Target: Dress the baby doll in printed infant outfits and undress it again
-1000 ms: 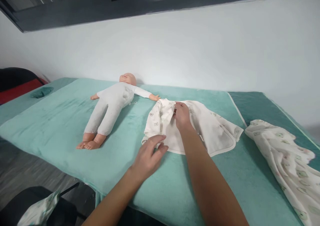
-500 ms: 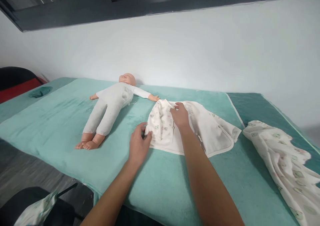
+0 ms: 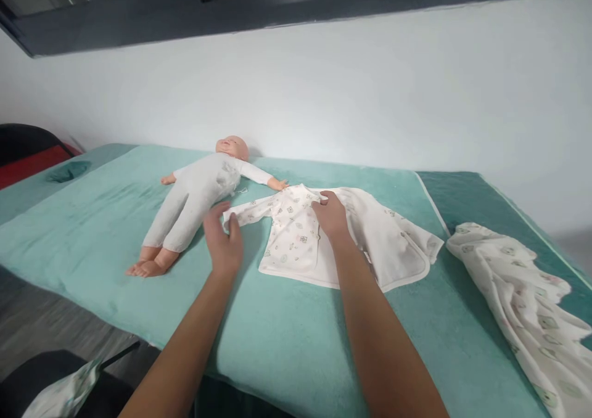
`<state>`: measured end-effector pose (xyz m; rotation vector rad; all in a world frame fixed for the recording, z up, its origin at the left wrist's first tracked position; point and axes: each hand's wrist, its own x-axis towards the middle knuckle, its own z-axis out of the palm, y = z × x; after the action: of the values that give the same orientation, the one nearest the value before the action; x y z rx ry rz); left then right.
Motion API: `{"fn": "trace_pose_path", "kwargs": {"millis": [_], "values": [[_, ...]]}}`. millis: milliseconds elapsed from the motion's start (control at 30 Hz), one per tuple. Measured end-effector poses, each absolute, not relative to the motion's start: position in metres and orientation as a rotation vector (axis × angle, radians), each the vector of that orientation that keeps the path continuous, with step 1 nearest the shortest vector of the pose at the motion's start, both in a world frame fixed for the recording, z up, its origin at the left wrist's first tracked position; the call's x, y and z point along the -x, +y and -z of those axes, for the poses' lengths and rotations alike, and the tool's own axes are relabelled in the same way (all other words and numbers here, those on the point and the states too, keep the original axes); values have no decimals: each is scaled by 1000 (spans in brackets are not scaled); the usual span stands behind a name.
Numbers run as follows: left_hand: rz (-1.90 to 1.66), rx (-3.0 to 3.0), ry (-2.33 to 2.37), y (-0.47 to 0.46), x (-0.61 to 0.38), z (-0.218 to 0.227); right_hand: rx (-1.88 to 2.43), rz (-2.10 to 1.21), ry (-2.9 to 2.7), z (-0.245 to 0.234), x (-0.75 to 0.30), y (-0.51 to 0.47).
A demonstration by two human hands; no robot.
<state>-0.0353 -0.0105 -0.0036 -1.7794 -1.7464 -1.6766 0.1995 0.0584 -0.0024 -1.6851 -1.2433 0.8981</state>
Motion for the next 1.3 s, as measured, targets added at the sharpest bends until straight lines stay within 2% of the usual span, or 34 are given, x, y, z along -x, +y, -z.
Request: {"fn": "trace_pose_path", "kwargs": {"millis": [100,200,433,700,933,1067,1300], "values": [[1220,2186,-1633,-15,25,9,1677,-960,-1225,3,-200,59],[984,2199,-1707,-10,27,16,1637,-1081,-1203,1,-202,57],[970,2068,-1861,24,53,13,1509,-1428,-1194,-12,-208,43],[1059,2036,-1653,25,46,3,1512,-1498,-1213,-10,-211,45],[1189,2564,-1394,-30,4,0,1398,-1392,-1136,-10,-205,46],[1036,2826,-1364,-61,-8,-4,1307,-1393,-1160,-12,-203,45],[867,2747,-1550,-75,-12,0,1408,-1323,-1152,-10,-203,46]]}}
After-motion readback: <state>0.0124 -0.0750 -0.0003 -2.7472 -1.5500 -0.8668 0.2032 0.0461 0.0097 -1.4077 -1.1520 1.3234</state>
